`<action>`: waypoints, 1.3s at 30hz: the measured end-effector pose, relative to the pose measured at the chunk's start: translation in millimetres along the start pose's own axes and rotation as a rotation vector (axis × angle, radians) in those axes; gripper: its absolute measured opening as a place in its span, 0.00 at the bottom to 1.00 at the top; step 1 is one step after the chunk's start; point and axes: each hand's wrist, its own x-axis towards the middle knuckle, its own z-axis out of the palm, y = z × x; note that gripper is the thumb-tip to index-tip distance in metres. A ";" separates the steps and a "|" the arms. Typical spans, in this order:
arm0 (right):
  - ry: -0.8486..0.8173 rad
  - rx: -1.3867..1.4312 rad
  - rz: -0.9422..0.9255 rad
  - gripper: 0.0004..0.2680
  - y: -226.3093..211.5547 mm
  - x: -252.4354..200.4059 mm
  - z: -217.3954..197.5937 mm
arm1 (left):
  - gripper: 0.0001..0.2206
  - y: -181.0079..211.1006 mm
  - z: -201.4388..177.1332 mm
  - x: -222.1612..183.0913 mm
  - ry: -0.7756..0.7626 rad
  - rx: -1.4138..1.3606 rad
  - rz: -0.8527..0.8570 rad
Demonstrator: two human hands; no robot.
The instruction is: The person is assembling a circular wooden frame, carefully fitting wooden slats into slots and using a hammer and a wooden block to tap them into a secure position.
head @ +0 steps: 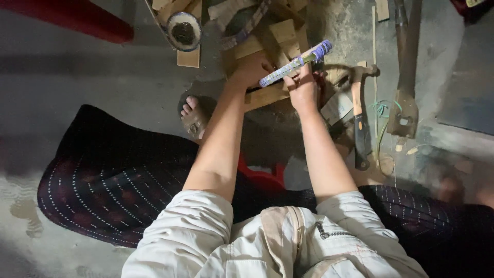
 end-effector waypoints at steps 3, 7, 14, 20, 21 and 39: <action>0.047 -0.003 0.028 0.14 34.0 7.6 22.6 | 0.13 15.6 -1.5 -25.1 0.013 -0.142 -0.046; 0.303 -0.102 -0.287 0.13 69.3 17.0 45.9 | 0.11 23.5 -4.9 -21.5 -0.020 -0.068 -0.050; 0.266 -0.088 -0.289 0.08 77.8 20.7 64.9 | 0.09 59.7 -32.0 -33.3 -0.172 0.147 -0.027; 0.195 -0.111 -0.237 0.14 68.3 16.8 69.2 | 0.11 43.8 -22.6 -22.3 -0.179 0.177 0.009; 0.193 -0.084 -0.212 0.12 64.3 15.7 65.8 | 0.12 42.1 -20.3 -21.0 -0.166 0.150 0.015; 0.369 -0.208 -0.429 0.10 113.4 40.4 95.9 | 0.06 -10.7 0.2 -66.4 0.078 0.175 -0.227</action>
